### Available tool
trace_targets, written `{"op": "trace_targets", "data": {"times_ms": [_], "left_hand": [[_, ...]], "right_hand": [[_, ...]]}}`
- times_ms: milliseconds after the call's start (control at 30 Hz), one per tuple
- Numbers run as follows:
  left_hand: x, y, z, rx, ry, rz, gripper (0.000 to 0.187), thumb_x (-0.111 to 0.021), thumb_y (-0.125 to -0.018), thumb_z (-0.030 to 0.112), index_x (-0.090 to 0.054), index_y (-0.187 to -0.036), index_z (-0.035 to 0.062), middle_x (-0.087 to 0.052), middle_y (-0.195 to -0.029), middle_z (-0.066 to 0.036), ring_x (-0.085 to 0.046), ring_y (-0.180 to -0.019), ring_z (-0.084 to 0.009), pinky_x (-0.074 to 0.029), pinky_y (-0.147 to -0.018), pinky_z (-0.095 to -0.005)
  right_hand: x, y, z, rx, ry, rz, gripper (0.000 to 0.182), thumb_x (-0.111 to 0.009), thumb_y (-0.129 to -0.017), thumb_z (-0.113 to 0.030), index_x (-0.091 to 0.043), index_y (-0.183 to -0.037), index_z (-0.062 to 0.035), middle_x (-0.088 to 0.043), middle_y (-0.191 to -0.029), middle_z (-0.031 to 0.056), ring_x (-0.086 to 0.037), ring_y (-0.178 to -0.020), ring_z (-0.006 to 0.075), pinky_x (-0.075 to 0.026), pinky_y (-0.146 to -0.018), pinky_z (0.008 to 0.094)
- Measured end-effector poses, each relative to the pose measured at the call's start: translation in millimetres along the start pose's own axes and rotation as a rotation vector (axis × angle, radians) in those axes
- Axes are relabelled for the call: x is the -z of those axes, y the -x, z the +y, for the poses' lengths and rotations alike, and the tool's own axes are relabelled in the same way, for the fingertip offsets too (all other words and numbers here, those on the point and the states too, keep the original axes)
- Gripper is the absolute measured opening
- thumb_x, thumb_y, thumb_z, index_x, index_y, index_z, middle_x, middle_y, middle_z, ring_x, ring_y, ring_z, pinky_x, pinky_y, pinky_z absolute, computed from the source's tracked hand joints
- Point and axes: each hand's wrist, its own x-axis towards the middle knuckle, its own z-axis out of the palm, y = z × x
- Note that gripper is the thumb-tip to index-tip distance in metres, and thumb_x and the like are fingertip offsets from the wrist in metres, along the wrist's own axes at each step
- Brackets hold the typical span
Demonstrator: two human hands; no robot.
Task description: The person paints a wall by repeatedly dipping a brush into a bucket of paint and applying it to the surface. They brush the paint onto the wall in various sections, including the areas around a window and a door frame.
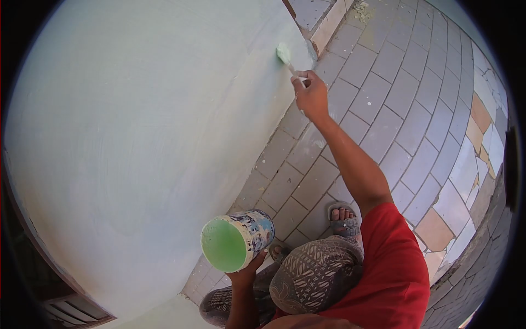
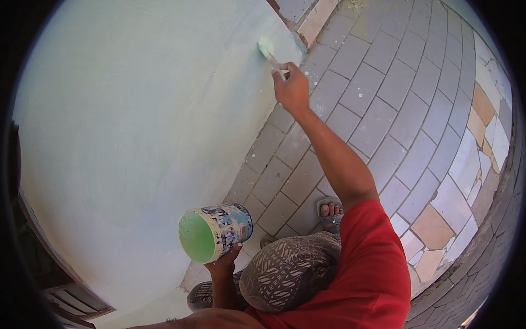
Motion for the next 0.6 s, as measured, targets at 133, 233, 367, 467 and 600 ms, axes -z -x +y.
{"op": "trace_targets", "data": {"times_ms": [133,233,367,467,600], "left_hand": [[-1.1,-2.8,-2.6,-0.123,-0.030,-0.036,0.093,-0.090,-0.066,-0.003,-0.046,-0.149,-0.0012,-0.060,-0.140,-0.017,-0.063,-0.126,-0.0316,-0.054,-0.108,-0.0478],[0.2,-5.1,-8.2,-0.134,-0.090,-0.060,0.093,-0.090,-0.067,-0.003,-0.046,-0.149,-0.0016,-0.061,-0.139,-0.017,-0.063,-0.126,-0.0318,-0.055,-0.107,-0.0470],[0.0,-3.0,2.5,-0.147,0.011,-0.012,0.093,-0.098,-0.069,0.013,-0.049,-0.147,0.0000,-0.065,-0.137,-0.014,-0.065,-0.123,-0.0277,-0.053,-0.106,-0.0423],[7.4,-3.4,-7.6,-0.159,-0.022,-0.032,0.093,-0.098,-0.068,0.013,-0.050,-0.146,-0.0003,-0.065,-0.136,-0.014,-0.064,-0.124,-0.0275,-0.053,-0.106,-0.0424],[6.0,0.6,-4.2,-0.080,-0.131,-0.030,0.087,-0.092,-0.068,-0.003,-0.050,-0.144,-0.0033,-0.064,-0.134,-0.016,-0.067,-0.119,-0.0287,-0.058,-0.102,-0.0439]], "right_hand": [[-23.3,162.6,-16.0,-0.070,-0.068,-0.438,0.026,-0.073,-0.097,-0.018,-0.068,-0.115,0.0006,-0.062,-0.070,0.0123,-0.054,-0.058,0.0161,-0.044,-0.056,0.0349],[-18.4,203.7,-15.0,0.010,-0.105,-0.669,0.027,-0.074,-0.095,-0.018,-0.069,-0.115,-0.0005,-0.067,-0.072,0.0182,-0.063,-0.058,0.0326,-0.050,-0.061,0.0408],[27.2,119.0,-46.9,-0.218,-0.181,-0.718,0.026,-0.076,-0.095,-0.021,-0.072,-0.110,0.0004,-0.068,-0.071,0.0082,-0.061,-0.061,0.0150,-0.047,-0.059,0.0341],[61.4,14.1,-59.9,-0.092,-0.181,-0.177,0.030,-0.074,-0.096,-0.022,-0.072,-0.113,0.0031,-0.066,-0.070,0.0048,-0.052,-0.058,0.0084,-0.039,-0.054,0.0292],[71.2,-76.8,-82.0,0.009,-0.090,0.097,0.034,-0.075,-0.094,-0.026,-0.072,-0.113,0.0026,-0.071,-0.074,0.0110,-0.063,-0.059,0.0169,-0.048,-0.058,0.0344]]}}
